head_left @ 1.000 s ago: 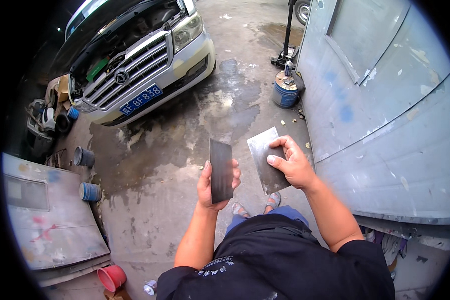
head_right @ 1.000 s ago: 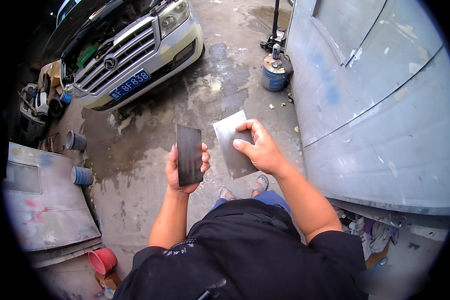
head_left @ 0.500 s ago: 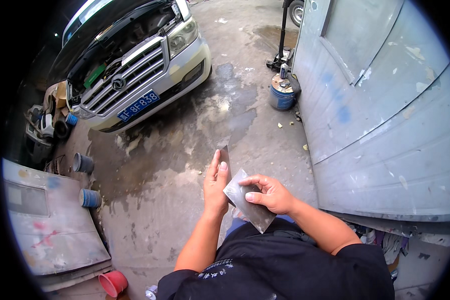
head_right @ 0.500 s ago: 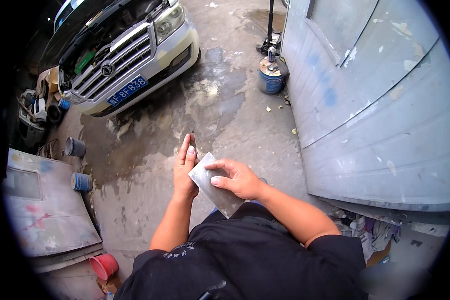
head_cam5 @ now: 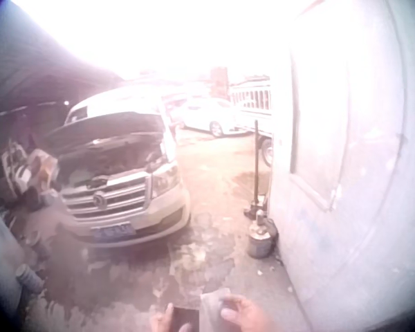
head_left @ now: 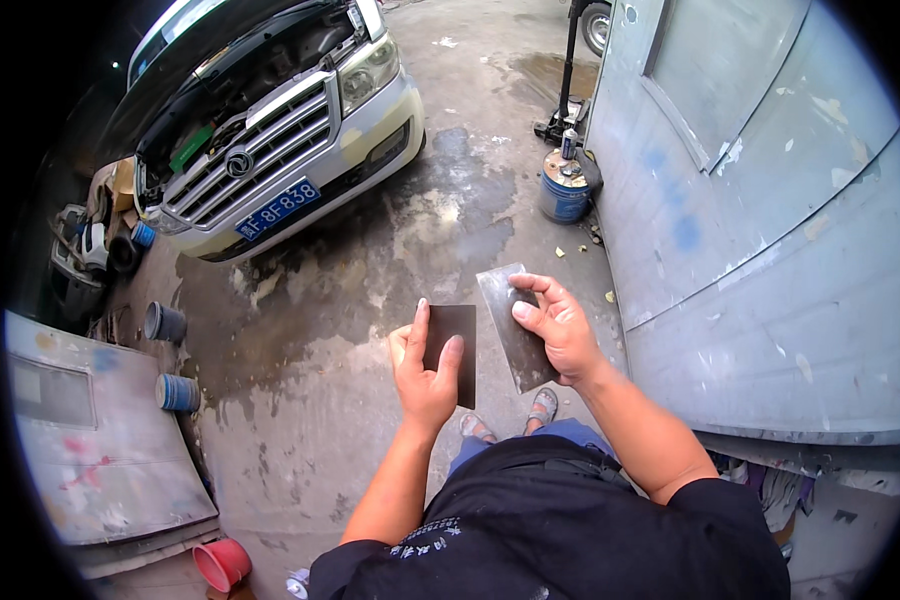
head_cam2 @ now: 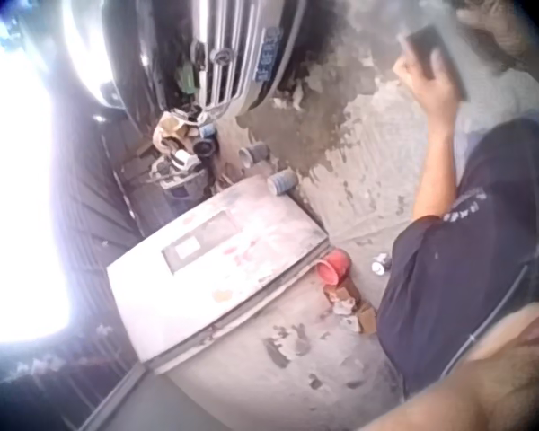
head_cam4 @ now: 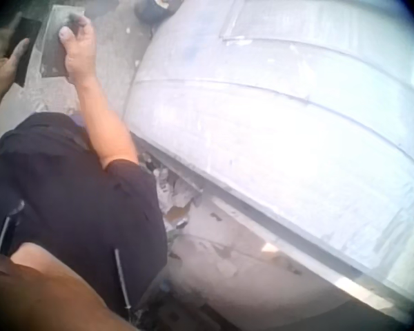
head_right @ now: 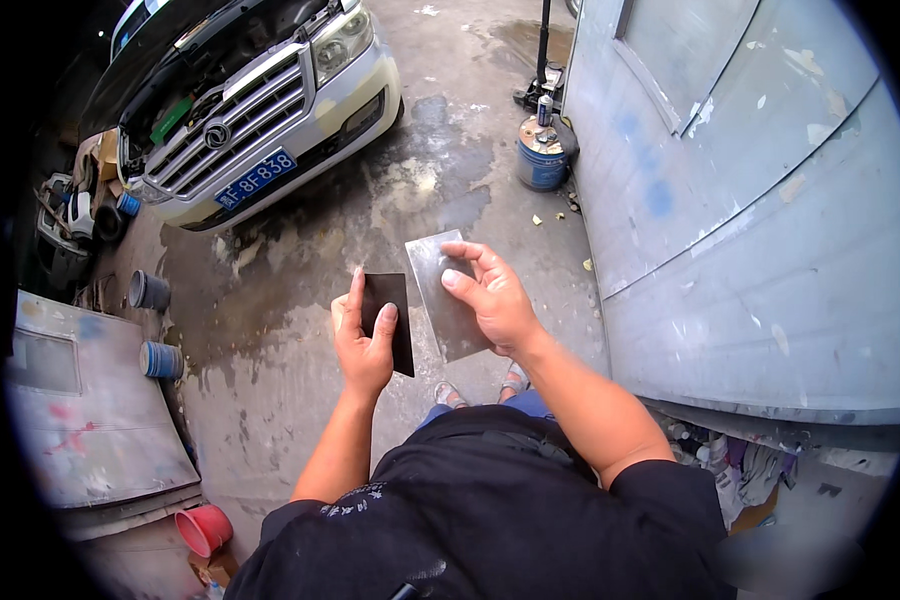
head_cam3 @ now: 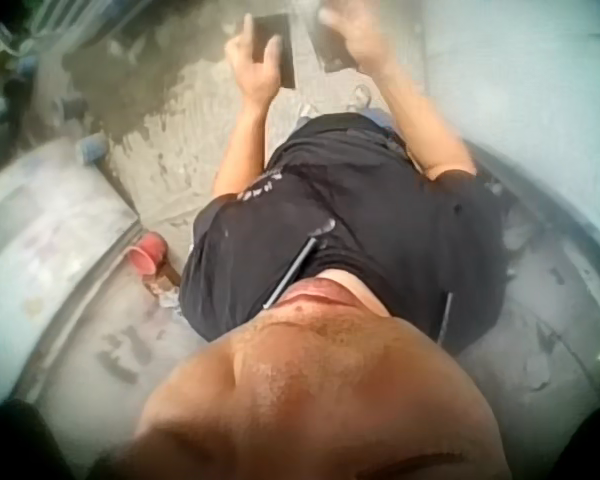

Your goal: The person applies body filler to a damaged area on the front bumper of a silver car using a putty knife. They spread the filler over the surface and then scrape the excess material off the tool onto a metal plate. The person then retrieves more filler from a container on the ground.

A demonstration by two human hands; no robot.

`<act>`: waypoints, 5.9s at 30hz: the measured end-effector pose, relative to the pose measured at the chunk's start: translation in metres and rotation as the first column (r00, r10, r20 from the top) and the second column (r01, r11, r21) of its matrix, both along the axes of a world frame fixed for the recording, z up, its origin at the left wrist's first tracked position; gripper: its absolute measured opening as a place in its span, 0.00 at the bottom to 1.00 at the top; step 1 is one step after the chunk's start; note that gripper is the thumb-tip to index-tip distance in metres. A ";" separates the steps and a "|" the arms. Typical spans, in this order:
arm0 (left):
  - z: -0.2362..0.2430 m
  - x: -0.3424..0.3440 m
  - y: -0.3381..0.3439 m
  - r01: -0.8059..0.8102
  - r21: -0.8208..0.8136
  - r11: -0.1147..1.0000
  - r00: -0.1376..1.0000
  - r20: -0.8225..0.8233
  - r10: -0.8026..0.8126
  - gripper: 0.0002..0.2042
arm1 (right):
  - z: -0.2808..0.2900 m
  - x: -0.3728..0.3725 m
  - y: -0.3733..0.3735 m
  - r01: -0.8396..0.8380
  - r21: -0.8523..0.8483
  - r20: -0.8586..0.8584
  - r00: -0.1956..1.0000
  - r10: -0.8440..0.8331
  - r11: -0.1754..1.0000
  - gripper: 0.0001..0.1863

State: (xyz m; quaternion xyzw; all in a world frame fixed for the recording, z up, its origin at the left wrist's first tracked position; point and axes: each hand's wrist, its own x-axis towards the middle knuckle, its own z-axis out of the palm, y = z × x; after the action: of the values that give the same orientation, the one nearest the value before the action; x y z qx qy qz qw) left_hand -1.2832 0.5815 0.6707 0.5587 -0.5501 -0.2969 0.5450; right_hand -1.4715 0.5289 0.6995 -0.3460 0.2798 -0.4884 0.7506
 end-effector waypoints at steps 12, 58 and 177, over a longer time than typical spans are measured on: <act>0.044 -0.005 -0.020 0.188 -0.213 0.959 0.282 -0.923 -0.261 0.23 | 0.004 0.012 0.058 -0.282 0.157 -0.147 0.941 0.305 0.946 0.19; 0.061 0.014 -0.027 0.236 -0.076 0.969 0.412 -0.895 -0.170 0.17 | 0.010 -0.012 0.031 -0.255 -0.140 -0.223 0.949 0.221 0.957 0.17; -0.006 0.047 0.031 0.073 0.101 0.992 0.556 -0.830 0.044 0.15 | -0.015 0.035 0.076 -0.703 -0.669 -0.620 0.350 -0.702 0.241 0.25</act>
State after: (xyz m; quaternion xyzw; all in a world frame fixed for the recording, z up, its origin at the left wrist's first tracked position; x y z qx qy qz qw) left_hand -1.2366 0.6127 0.6648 0.3810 -0.2137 -0.5628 0.7017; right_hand -1.4369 0.6048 0.6848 -0.9290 0.2792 -0.2403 0.0357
